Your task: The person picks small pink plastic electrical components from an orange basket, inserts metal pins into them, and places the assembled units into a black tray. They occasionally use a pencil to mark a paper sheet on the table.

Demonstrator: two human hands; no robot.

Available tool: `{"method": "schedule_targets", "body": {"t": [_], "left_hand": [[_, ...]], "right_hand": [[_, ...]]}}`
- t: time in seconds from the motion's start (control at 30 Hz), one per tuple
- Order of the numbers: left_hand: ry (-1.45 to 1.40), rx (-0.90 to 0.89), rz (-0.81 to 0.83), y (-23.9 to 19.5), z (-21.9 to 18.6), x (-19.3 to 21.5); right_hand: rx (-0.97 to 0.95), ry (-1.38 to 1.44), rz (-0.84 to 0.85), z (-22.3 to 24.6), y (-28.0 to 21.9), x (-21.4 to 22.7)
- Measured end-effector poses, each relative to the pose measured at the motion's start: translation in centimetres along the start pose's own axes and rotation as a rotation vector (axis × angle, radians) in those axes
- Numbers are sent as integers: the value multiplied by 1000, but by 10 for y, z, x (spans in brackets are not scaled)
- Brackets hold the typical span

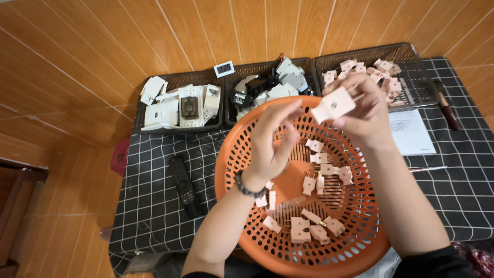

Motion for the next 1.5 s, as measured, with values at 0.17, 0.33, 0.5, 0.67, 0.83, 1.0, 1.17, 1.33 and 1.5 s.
{"method": "schedule_targets", "body": {"t": [0.17, 0.33, 0.5, 0.67, 0.83, 1.0, 1.17, 1.33, 1.5], "left_hand": [[138, -144, 6, -2, -17, 8], [48, -205, -25, 7, -39, 11], [127, -175, 48, 15, -47, 11], [178, -154, 52, 13, -47, 11], [138, -206, 5, 12, -50, 9], [157, -232, -12, 8, -53, 8], [144, -208, 26, 13, -49, 8], [81, -134, 65, 4, -32, 9], [101, -95, 44, 5, -31, 10]], "right_hand": [[26, 22, 96, 1, -9, -37], [-45, 467, 288, -18, -17, -30], [-106, 728, 296, -24, -21, -29], [-89, 679, 261, -34, -24, -21], [-137, 757, 233, -38, -21, -25], [-186, 736, 278, -30, -18, -38], [-189, 837, 405, -34, -14, -34], [-193, 885, 546, -38, -9, -46], [-316, 730, 268, -47, -16, -34]]}}
Point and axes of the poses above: each hand's wrist, its own y-axis towards the middle knuckle, its own x-axis out of the back of the hand, z = x × y, the point moved 3 cm from there along y, towards the middle knuckle, and after that the axes turned 7 degrees about y, right-handed, at the moved point
